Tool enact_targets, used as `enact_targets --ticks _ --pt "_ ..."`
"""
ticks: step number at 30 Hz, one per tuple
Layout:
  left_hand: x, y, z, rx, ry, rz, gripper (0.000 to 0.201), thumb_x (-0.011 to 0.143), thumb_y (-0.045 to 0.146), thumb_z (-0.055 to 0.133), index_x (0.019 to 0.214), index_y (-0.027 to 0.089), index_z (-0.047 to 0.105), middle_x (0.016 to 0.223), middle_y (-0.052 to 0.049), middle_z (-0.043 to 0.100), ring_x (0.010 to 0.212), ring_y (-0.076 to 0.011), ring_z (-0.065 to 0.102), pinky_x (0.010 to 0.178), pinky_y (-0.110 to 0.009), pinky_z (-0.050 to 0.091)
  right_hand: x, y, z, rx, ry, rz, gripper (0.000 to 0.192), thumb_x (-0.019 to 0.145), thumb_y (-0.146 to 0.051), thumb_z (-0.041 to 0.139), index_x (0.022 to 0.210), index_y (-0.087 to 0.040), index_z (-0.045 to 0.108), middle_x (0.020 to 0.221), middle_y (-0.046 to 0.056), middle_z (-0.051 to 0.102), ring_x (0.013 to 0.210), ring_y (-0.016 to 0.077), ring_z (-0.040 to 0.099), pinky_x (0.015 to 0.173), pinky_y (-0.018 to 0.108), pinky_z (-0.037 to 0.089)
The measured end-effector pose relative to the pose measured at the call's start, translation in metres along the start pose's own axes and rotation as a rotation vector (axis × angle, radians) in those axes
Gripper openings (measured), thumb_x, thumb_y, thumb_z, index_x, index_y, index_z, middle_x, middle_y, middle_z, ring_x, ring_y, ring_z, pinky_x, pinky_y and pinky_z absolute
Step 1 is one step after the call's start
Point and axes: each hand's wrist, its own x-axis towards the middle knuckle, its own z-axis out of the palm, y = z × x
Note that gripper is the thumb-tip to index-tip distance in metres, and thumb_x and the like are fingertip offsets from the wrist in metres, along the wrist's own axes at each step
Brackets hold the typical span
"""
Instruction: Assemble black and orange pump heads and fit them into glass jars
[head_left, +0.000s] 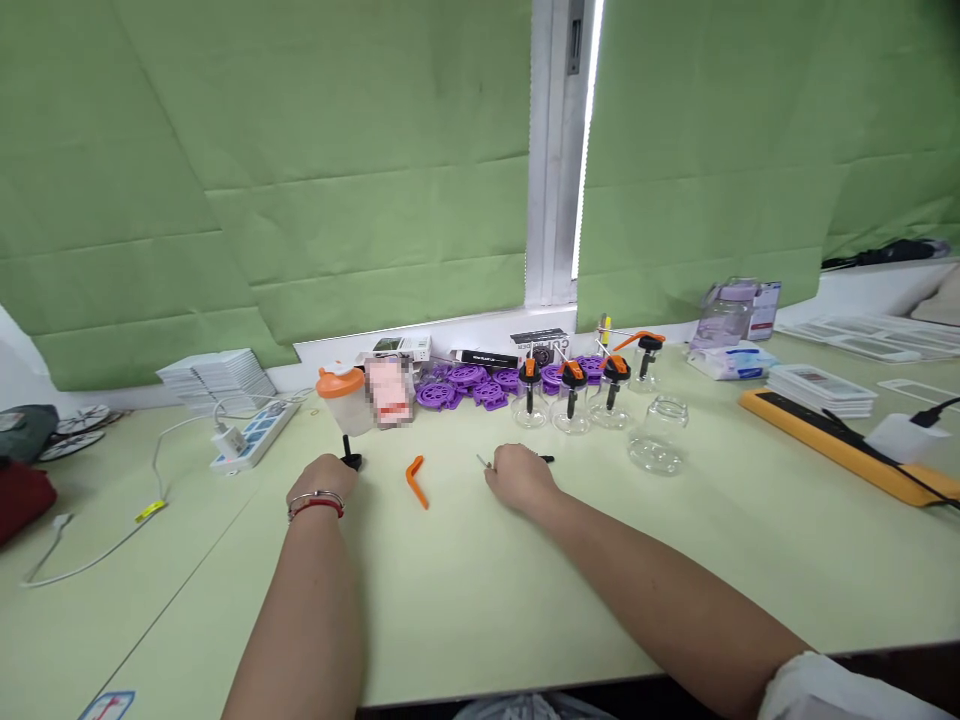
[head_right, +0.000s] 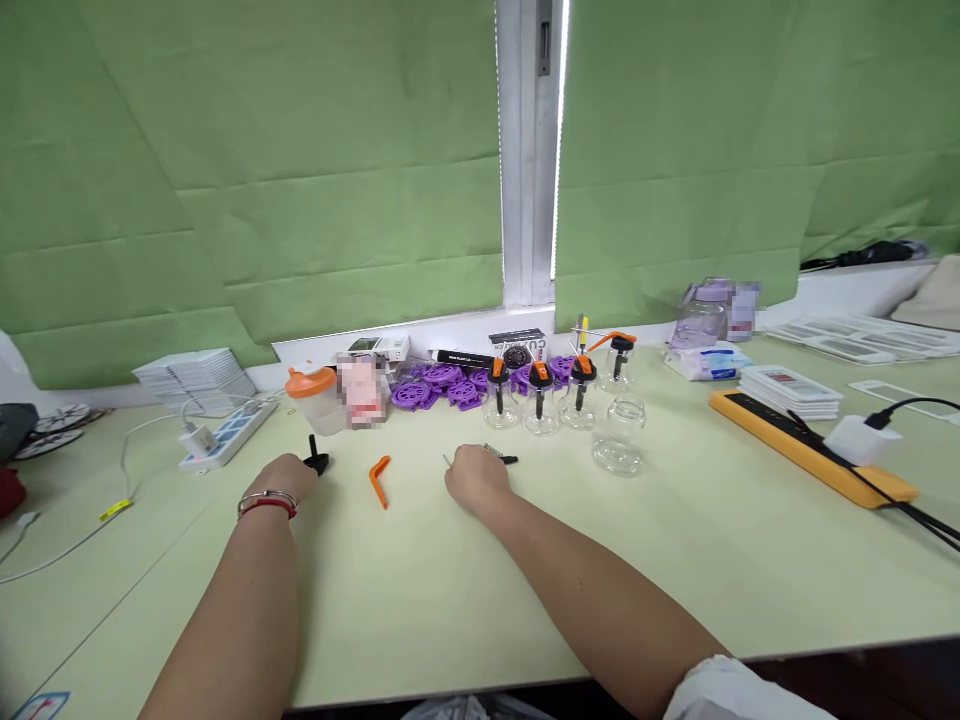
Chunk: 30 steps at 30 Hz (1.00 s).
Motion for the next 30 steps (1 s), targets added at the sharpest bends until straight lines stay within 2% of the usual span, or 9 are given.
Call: enact_targets --ticks 6,11,17,23,30 --pt "0.007 -0.006 0.004 0.045 -0.003 0.024 0.034 0.062 0.025 0.057 0.092 0.015 0.068 0.100 -0.020 0.069 0.082 -0.0320 0.067 0.062 -0.035 0.049 0.000 0.001 -0.001 0.002 -0.052 0.027 0.015 0.078 -0.025 0.055 0.078 -0.017 0.068 0.085 0.010 0.070 0.082 0.0234 0.066 0.061 0.028 0.043" --pt "0.007 -0.007 0.006 0.056 0.002 0.092 0.032 0.060 0.024 0.058 0.089 0.015 0.068 0.098 -0.021 0.069 0.083 -0.0325 0.066 0.062 -0.035 0.049 -0.001 0.000 0.003 0.019 -0.038 -0.006 0.014 0.077 -0.023 0.055 0.080 -0.017 0.067 0.086 0.010 0.070 0.084 0.0232 0.066 0.063 0.028 0.044" --pt "0.005 -0.009 0.001 0.053 0.014 0.075 0.027 0.059 0.024 0.058 0.083 0.015 0.067 0.097 -0.022 0.069 0.081 -0.0334 0.066 0.059 -0.036 0.048 -0.001 0.000 0.002 0.032 -0.022 0.005 0.015 0.079 -0.023 0.054 0.083 -0.017 0.068 0.087 0.011 0.070 0.084 0.0231 0.066 0.063 0.028 0.044" --pt "0.012 -0.012 0.004 0.061 -0.024 0.101 0.023 0.057 0.021 0.060 0.078 0.015 0.067 0.095 -0.023 0.069 0.081 -0.0330 0.066 0.059 -0.034 0.048 0.000 0.000 0.004 0.005 -0.030 -0.029 0.016 0.079 -0.025 0.054 0.079 -0.016 0.067 0.085 0.011 0.070 0.083 0.0230 0.066 0.063 0.028 0.043" --pt "0.013 -0.011 0.002 0.084 -0.073 0.092 0.028 0.053 0.019 0.063 0.080 0.014 0.067 0.092 -0.021 0.068 0.085 -0.0342 0.066 0.061 -0.036 0.049 0.000 -0.007 0.013 0.011 -0.013 -0.059 0.016 0.079 -0.026 0.053 0.082 -0.018 0.066 0.087 0.009 0.070 0.080 0.0221 0.066 0.061 0.028 0.043"
